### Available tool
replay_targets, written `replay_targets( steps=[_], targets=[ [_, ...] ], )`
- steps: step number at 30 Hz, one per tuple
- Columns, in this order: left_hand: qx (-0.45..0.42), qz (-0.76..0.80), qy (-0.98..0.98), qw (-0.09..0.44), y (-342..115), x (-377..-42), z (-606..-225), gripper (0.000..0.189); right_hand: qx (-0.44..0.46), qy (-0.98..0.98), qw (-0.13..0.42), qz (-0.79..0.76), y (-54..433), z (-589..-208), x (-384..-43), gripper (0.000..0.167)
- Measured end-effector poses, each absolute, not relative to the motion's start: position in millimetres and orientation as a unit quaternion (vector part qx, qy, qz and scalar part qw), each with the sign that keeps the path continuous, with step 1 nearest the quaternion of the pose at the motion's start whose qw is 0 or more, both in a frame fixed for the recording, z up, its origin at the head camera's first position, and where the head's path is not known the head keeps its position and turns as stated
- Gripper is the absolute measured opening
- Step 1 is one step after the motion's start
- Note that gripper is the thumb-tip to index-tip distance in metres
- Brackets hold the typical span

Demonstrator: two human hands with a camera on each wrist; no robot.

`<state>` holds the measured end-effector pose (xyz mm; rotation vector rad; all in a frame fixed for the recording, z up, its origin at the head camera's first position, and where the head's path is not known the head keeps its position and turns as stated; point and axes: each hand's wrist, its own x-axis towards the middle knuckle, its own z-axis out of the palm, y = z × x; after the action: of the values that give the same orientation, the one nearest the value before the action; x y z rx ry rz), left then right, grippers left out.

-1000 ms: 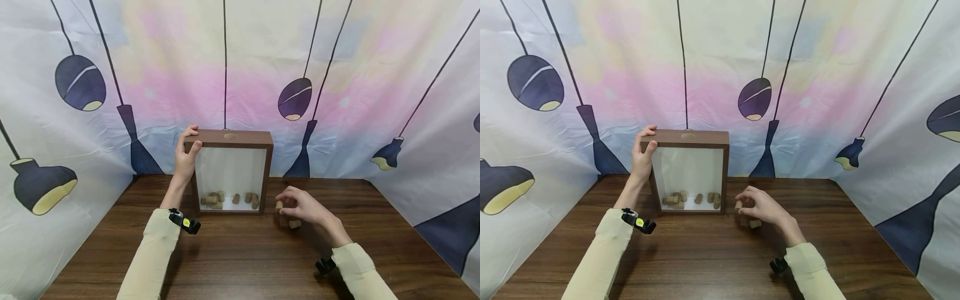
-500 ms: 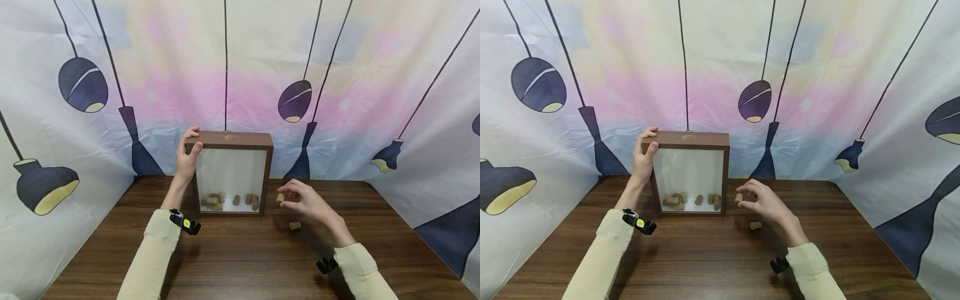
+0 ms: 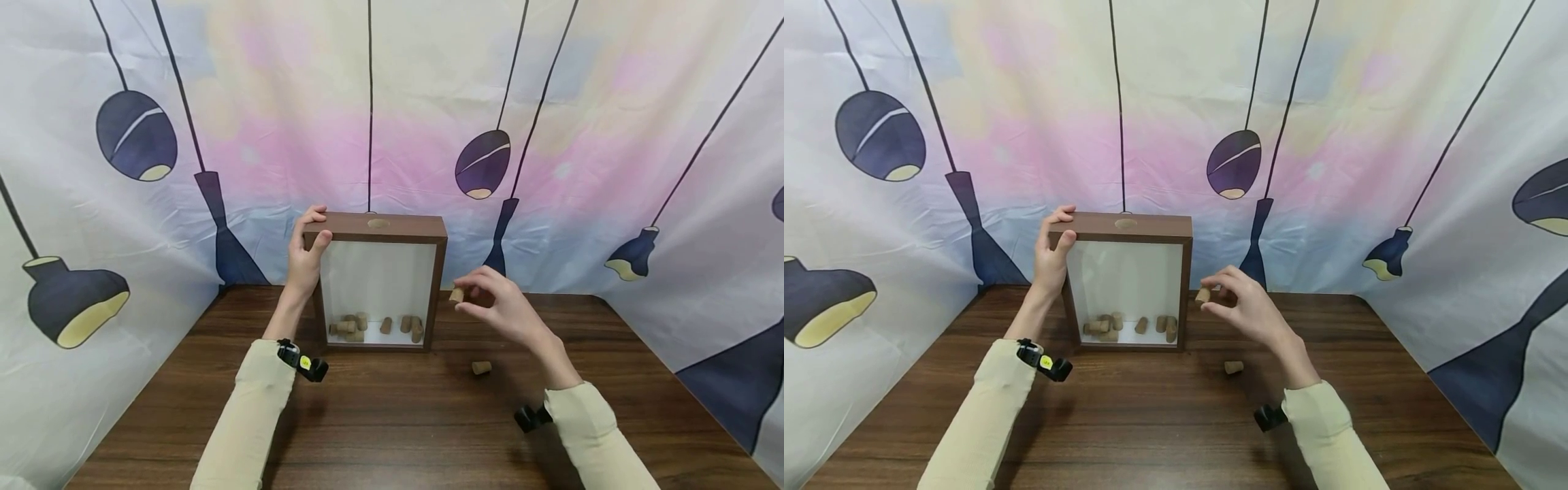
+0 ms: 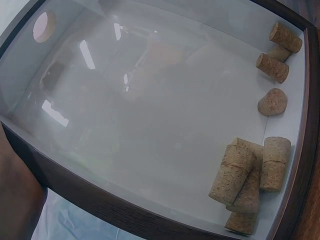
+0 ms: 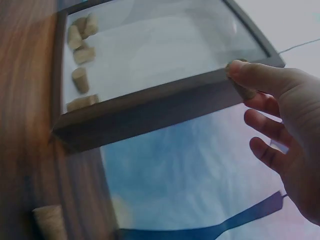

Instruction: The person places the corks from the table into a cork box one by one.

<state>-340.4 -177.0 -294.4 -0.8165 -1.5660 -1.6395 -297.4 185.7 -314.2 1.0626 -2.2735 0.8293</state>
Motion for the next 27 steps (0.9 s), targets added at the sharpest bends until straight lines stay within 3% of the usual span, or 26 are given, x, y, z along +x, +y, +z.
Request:
replay_targets(
  steps=[14,27],
  targets=[
    [-0.314,-0.637,-0.605,0.360,-176.6,-340.9,-294.9,0.074,0.433,-0.781,0.346,0.289,162.4,-268.2,-294.0,0.041],
    [-0.311,-0.636,-0.610,0.356,-177.1,-340.4,-294.5,0.069,0.452,-0.774,0.345,0.279,123.4,-220.7,-298.9,0.039]
  ],
)
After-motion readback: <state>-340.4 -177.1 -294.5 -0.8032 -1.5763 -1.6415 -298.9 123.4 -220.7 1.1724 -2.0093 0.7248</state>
